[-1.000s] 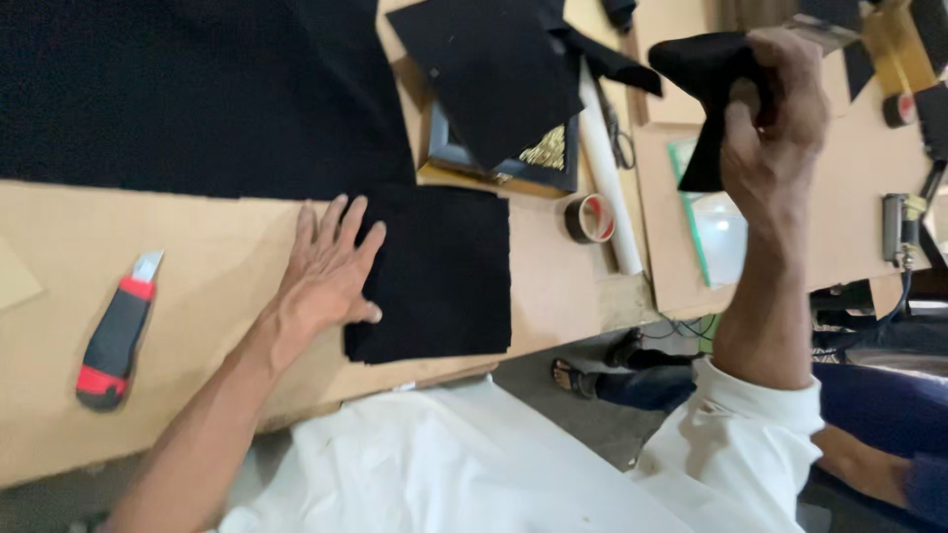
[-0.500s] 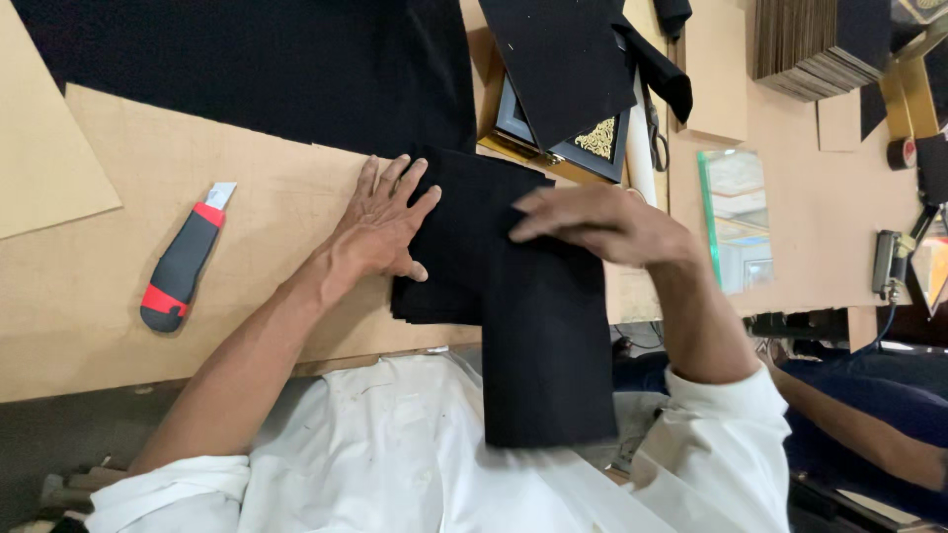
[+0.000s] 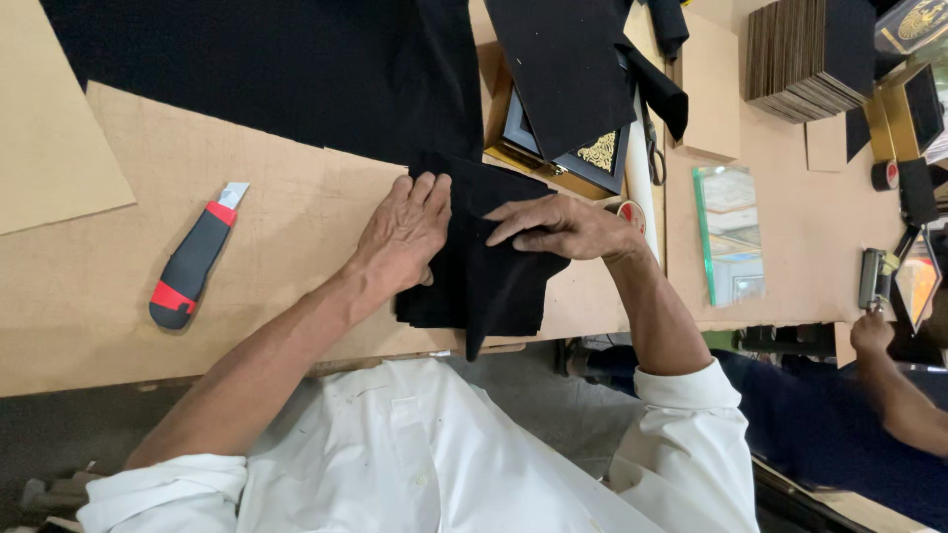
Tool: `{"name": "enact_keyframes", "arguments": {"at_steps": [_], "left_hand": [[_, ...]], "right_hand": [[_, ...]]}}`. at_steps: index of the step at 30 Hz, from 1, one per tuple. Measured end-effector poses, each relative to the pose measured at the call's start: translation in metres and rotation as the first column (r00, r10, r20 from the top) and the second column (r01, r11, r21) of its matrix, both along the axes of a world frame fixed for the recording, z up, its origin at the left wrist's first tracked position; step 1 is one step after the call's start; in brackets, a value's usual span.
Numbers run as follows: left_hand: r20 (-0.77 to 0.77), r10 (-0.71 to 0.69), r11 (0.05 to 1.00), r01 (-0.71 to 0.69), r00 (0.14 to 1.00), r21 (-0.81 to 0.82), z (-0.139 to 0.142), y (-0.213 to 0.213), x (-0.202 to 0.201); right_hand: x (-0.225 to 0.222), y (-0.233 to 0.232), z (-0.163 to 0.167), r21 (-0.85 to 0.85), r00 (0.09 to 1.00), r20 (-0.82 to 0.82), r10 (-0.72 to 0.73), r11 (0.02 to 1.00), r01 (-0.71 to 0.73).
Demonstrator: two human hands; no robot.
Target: The person folds and stacks multiple small black fabric pieces on a workbench. They then place a cardboard template on a larger black fabric sheet and use a utility knife to cut the fabric along the template edges.
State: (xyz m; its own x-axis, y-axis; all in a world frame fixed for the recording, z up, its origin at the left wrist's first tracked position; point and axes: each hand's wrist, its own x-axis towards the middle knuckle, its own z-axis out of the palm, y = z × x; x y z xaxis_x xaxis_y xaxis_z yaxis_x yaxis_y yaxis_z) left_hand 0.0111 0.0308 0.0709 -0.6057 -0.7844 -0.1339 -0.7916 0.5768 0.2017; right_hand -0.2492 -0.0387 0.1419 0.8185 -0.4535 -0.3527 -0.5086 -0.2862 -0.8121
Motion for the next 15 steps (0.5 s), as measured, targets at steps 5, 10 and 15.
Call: {"name": "enact_keyframes", "arguments": {"at_steps": [5,10,15], "left_hand": [[-0.195,-0.039,0.964,-0.014,0.98,-0.264,-0.017,0.013,-0.01],[-0.786,0.133,0.957,0.129,0.604,0.261,-0.05,0.001,-0.007],[-0.803,0.526,0.71,0.375,0.281,0.596,-0.07,-0.011,0.005]], "right_hand": [[0.023,0.012,0.009,0.097,0.964,0.009,0.267,0.959,-0.266],[0.034,0.012,-0.002,-0.003,0.983,-0.016,0.185,0.983,-0.185],[0.023,0.004,-0.011,-0.214,0.992,-0.007,-0.127,0.969,0.123]]}}
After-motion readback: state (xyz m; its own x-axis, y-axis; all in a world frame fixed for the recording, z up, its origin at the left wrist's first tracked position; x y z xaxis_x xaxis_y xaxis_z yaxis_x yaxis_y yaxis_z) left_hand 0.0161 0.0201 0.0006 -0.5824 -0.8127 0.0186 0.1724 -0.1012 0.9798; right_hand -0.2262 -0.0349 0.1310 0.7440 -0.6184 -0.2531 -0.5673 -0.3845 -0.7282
